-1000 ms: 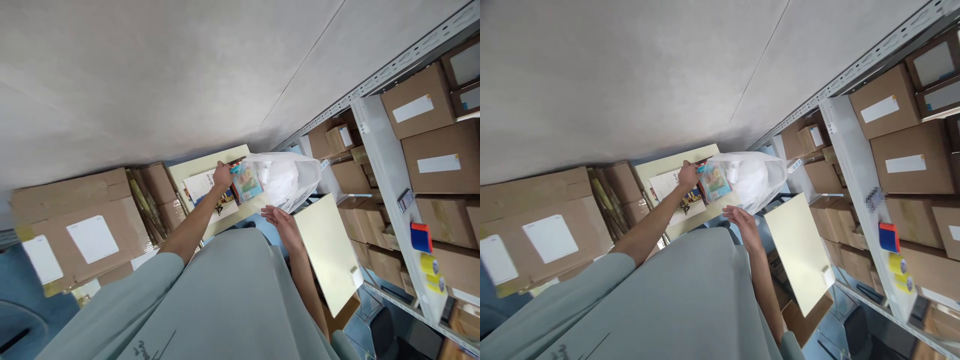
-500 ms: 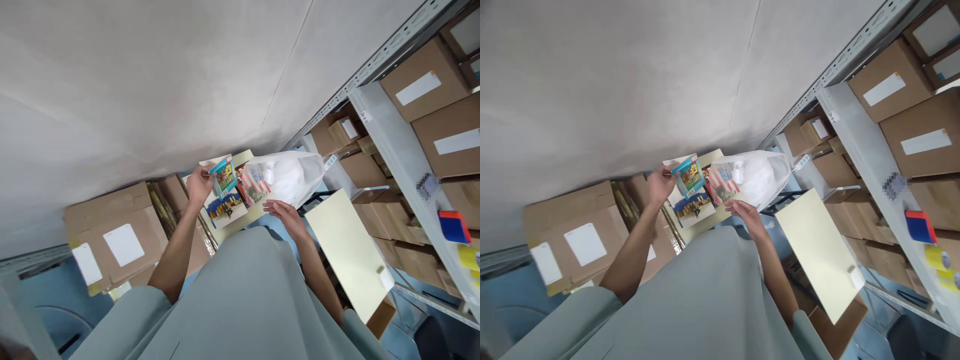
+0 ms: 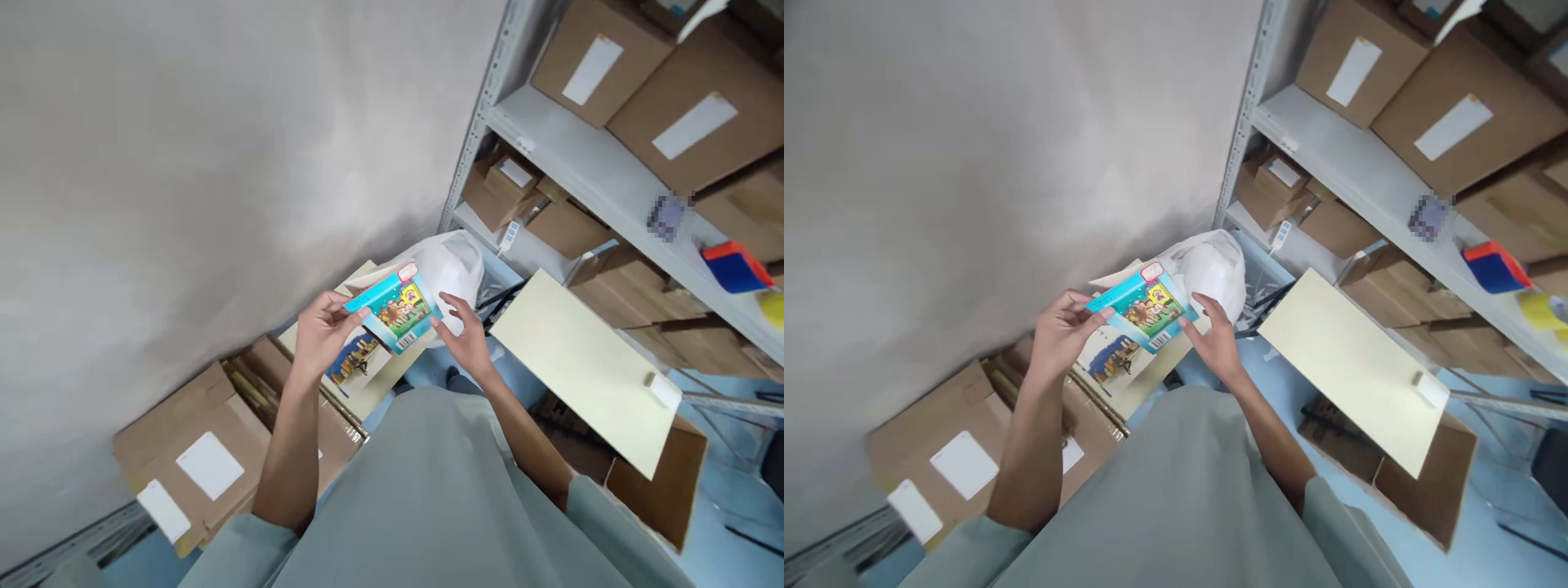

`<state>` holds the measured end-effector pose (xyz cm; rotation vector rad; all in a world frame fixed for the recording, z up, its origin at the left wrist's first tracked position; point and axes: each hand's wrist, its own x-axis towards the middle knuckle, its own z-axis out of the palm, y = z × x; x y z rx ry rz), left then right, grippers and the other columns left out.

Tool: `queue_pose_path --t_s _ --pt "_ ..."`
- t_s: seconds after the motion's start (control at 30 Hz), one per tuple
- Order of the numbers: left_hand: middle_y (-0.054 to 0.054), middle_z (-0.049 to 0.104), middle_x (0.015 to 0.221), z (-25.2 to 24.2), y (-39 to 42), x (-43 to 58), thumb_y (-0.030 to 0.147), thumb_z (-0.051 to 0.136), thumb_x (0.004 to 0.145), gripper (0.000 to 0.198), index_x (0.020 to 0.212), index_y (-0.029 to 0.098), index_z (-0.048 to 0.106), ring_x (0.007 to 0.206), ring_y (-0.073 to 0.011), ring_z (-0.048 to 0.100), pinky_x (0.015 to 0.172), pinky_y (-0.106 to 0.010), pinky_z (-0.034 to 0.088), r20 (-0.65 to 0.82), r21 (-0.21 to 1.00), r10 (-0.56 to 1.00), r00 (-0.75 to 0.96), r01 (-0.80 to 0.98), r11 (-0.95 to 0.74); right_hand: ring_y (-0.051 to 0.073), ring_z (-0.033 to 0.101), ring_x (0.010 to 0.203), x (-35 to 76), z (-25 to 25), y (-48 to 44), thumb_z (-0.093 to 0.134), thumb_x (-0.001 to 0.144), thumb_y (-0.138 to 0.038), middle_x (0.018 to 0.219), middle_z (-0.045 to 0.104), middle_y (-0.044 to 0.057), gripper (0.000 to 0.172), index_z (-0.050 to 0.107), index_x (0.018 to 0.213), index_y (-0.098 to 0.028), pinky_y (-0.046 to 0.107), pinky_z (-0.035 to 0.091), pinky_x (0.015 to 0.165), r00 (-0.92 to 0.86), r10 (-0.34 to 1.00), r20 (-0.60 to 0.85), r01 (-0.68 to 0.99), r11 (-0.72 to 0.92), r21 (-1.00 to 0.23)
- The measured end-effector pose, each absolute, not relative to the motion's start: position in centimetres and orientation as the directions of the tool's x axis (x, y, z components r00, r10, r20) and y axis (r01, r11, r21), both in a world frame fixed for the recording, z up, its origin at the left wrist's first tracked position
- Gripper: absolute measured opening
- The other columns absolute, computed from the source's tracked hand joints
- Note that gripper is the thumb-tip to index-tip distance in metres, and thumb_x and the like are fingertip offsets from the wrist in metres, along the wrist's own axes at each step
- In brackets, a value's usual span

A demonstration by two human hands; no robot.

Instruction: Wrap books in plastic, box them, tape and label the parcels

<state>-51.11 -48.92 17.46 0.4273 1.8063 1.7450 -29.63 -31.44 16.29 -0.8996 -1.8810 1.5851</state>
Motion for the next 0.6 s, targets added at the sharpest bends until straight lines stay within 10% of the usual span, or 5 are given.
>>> queue_pose_path --t_s 0.2,0.37,0.6 --pt "-0.005 0.080 0.091 18.3 -40.0 -45.0 0.056 0.110 0.062 0.061 0.092 0.024 0.069 0.081 -0.0261 0.077 0.062 -0.032 0.062 -0.193 0.981 0.797 -0.572 -0.126 0.147 0.030 0.072 0.105 -21.4 15.6 -25.6 0.088 0.092 -0.064 0.102 0.078 0.006 0.035 0.084 0.095 -0.029 0.045 0.059 0.105 -0.528 0.849 -0.016 0.171 0.088 -0.981" --pt "-0.005 0.080 0.109 16.9 -30.7 -37.5 0.052 0.106 0.069 0.059 0.109 0.025 0.070 0.099 -0.0247 0.079 0.088 -0.035 0.067 -0.079 0.997 0.800 -0.595 -0.044 0.066 0.027 0.073 0.084 -12.5 14.3 -21.3 0.092 0.084 -0.074 0.086 0.079 0.003 0.049 0.078 0.095 -0.028 0.040 0.059 0.077 -0.437 0.875 -0.208 0.088 -0.189 -0.978" --pt "-0.012 0.080 0.135 12.2 -18.5 -25.8 0.038 0.106 0.068 0.073 0.131 0.027 0.072 0.142 -0.0322 0.072 0.121 -0.046 0.057 -0.297 0.954 0.885 -0.357 -0.146 0.261 0.035 0.082 0.103 0.1 13.1 -13.6 0.092 0.081 -0.079 0.098 0.087 0.006 0.056 0.080 0.100 -0.028 0.048 0.066 0.088 -0.261 0.932 -0.250 -0.090 -0.281 -0.955"
